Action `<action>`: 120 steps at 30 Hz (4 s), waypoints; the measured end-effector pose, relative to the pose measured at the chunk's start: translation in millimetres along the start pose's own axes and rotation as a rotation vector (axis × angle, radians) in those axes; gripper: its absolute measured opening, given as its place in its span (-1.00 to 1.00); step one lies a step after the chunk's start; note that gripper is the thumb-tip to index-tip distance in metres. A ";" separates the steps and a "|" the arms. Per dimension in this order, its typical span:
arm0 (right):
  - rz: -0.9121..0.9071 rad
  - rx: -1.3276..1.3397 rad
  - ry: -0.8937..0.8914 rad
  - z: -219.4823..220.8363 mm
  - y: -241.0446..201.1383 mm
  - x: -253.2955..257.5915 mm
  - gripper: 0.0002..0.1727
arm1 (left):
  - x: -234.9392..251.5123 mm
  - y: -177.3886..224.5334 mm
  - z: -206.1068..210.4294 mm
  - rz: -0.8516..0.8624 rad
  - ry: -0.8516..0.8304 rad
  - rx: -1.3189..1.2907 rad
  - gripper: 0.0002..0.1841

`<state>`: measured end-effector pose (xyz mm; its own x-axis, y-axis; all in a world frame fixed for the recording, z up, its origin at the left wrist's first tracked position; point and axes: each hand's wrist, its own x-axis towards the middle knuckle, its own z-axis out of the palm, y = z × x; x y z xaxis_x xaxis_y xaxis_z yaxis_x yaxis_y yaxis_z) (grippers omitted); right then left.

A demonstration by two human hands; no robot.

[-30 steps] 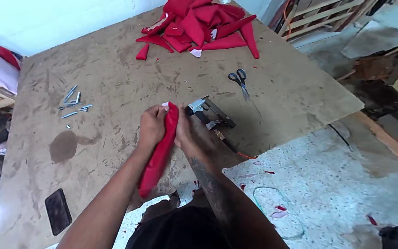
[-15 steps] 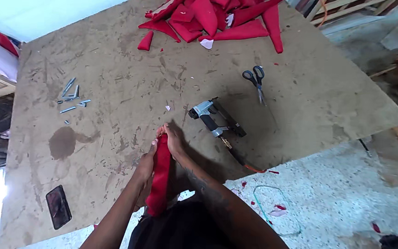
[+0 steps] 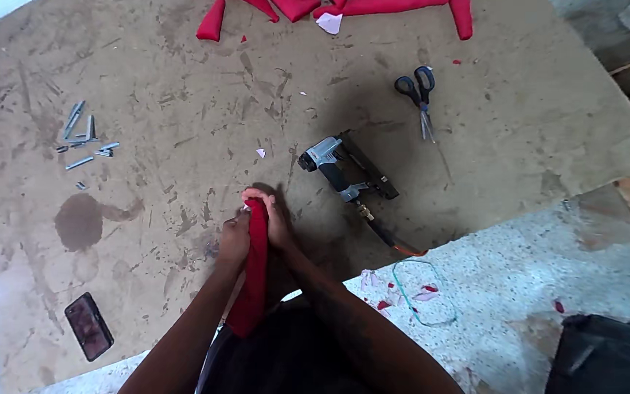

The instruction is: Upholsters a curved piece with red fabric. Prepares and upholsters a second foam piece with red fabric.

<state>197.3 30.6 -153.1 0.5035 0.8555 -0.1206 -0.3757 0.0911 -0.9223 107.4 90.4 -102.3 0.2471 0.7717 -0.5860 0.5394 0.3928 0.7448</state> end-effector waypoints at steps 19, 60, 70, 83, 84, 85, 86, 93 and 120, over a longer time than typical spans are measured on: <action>-0.237 -0.536 -0.111 -25.9 -123.2 -22.2 0.06 | 15.7 -18.9 43.3 0.187 0.116 0.467 -0.37; 0.318 -1.748 -1.229 -37.9 -189.0 81.0 -0.86 | 2.5 -12.1 68.9 0.216 0.302 0.794 -0.45; 0.130 -1.664 -0.502 -115.3 -172.4 66.0 -0.36 | 26.2 -26.9 15.7 0.193 0.063 -0.394 -0.50; 0.235 -0.576 -0.105 23.3 -78.1 8.6 -0.56 | 3.1 20.4 -22.6 -0.006 -0.037 -0.529 -0.48; 0.239 -0.478 -0.063 28.6 -69.0 14.4 -0.61 | -1.0 25.7 -23.3 -0.003 -0.019 -0.544 -0.49; 0.227 -0.372 -0.023 33.1 -61.2 18.8 -0.63 | -4.6 33.8 -23.4 0.028 0.022 -0.495 -0.49; 0.205 -0.263 0.014 35.7 -55.4 20.0 -0.64 | -6.8 42.1 -21.5 0.083 0.074 -0.378 -0.48; -0.100 -0.967 0.214 -48.7 -87.5 24.3 -0.58 | 6.3 54.3 -3.6 0.145 -0.140 0.387 -0.37; -0.047 0.060 0.126 86.6 -187.7 36.0 -0.53 | -12.3 53.4 -71.7 1.230 0.330 -0.386 -0.29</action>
<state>218.6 88.4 47.5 0.6138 0.7793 -0.1259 -0.3930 0.1633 -0.9049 75.4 137.7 -32.5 0.1709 0.7867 0.5933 -0.1683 -0.5700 0.8042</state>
